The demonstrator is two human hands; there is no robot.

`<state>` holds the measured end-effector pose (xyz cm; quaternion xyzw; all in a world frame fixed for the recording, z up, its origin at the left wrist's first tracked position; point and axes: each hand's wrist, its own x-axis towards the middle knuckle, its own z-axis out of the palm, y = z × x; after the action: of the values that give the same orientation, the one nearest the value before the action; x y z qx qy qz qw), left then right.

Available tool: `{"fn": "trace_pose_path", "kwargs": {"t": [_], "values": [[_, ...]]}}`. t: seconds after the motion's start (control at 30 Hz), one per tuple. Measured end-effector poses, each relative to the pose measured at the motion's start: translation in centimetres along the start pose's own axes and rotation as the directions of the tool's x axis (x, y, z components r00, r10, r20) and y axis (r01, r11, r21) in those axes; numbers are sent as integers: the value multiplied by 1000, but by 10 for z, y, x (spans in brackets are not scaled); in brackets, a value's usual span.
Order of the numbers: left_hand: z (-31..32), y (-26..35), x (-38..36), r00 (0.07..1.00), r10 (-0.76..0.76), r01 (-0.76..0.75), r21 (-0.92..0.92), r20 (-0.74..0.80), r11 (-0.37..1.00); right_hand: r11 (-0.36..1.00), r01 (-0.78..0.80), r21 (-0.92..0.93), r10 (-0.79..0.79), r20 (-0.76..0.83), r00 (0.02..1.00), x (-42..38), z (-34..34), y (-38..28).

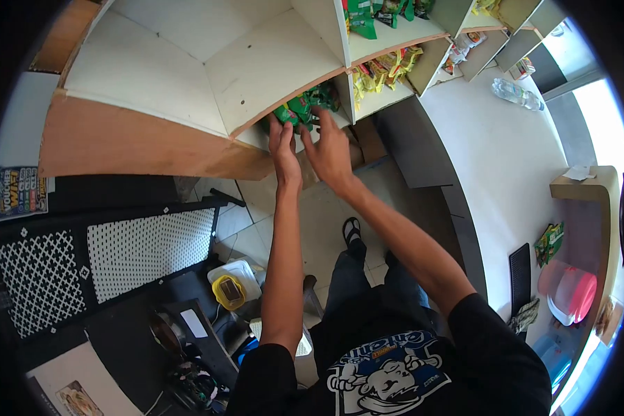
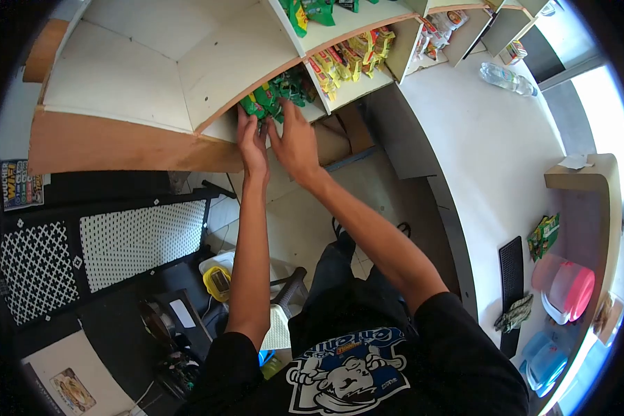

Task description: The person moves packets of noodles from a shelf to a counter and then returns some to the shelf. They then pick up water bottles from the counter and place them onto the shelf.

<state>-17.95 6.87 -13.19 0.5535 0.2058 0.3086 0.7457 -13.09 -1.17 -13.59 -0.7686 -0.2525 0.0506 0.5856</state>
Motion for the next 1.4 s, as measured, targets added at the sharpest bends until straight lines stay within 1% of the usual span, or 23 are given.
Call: {"fn": "trace_pose_path", "kwargs": {"t": [0.07,0.1,0.2,0.23,0.3,0.4,0.43,0.53,0.63,0.73,0.83,0.93,0.97,1.0,1.03,1.07,1.1,1.17,1.2,1.27,1.33,1.37,1.4], "values": [[-2,-2,4,1000,-20,20,43,2,999,984,175,30,-174,-51,984,-10,9,6],[-5,-4,9,999,-42,42,36,-18,998,998,28,64,-34,89,995,-9,7,0],[-13,-6,26,994,-100,101,37,-49,994,989,149,7,-149,81,986,0,19,8],[-16,-6,31,993,-112,114,48,-45,992,996,82,46,-88,155,984,4,19,8],[-17,-8,39,992,-117,121,81,-47,989,997,80,14,-82,185,979,11,20,8],[-20,-13,51,989,-122,128,65,-81,990,995,100,8,-100,230,968,24,21,9],[-23,-17,55,997,-74,77,78,-32,994,994,110,12,-109,246,963,28,21,11],[-34,-15,67,988,-156,156,116,-17,981,995,95,-15,-87,295,952,35,21,11],[-23,-4,54,993,-114,116,138,-23,984,998,65,-7,-60,313,948,38,17,10],[-23,-6,47,998,-61,60,106,4,993,998,35,42,-44,225,973,28,8,13],[-21,-9,19,991,-61,81,170,-117,982,988,-130,88,111,188,976,2,-6,22],[-19,-12,-28,997,-74,75,231,-14,970,932,-343,120,297,291,909,-41,-26,46],[-22,-15,-48,986,-158,139,259,55,956,925,-372,75,332,318,888,-55,-38,50],[-26,-20,-72,962,-244,199,293,124,935,915,-402,28,369,339,865,-70,-53,53],[-28,-25,-95,914,-379,330,282,144,901,907,-419,34,386,333,861,-87,-67,61],[-33,-32,-118,843,-509,454,279,173,846,898,-438,39,405,317,858,-103,-83,70],[-45,-46,-142,756,-638,576,317,143,753,889,-456,42,425,296,855,-116,-104,79],[-65,-73,-192,623,-780,703,397,54,589,832,-549,79,521,229,822,-143,-157,89],[-75,-86,-216,580,-815,742,419,-7,524,799,-593,103,568,194,800,-158,-185,92],[-83,-103,-252,472,-877,835,364,-90,412,759,-639,127,641,29,767,-190,-237,105],[-71,-108,-264,416,-909,852,361,-31,378,751,-637,176,659,-127,742,-224,-285,115],[-63,-111,-265,390,-921,861,359,-9,361,736,-649,190,677,-202,708,-241,-307,117],[-48,-112,-259,412,-911,823,417,31,387,724,-659,206,689,-271,672,-254,-329,120]]}}
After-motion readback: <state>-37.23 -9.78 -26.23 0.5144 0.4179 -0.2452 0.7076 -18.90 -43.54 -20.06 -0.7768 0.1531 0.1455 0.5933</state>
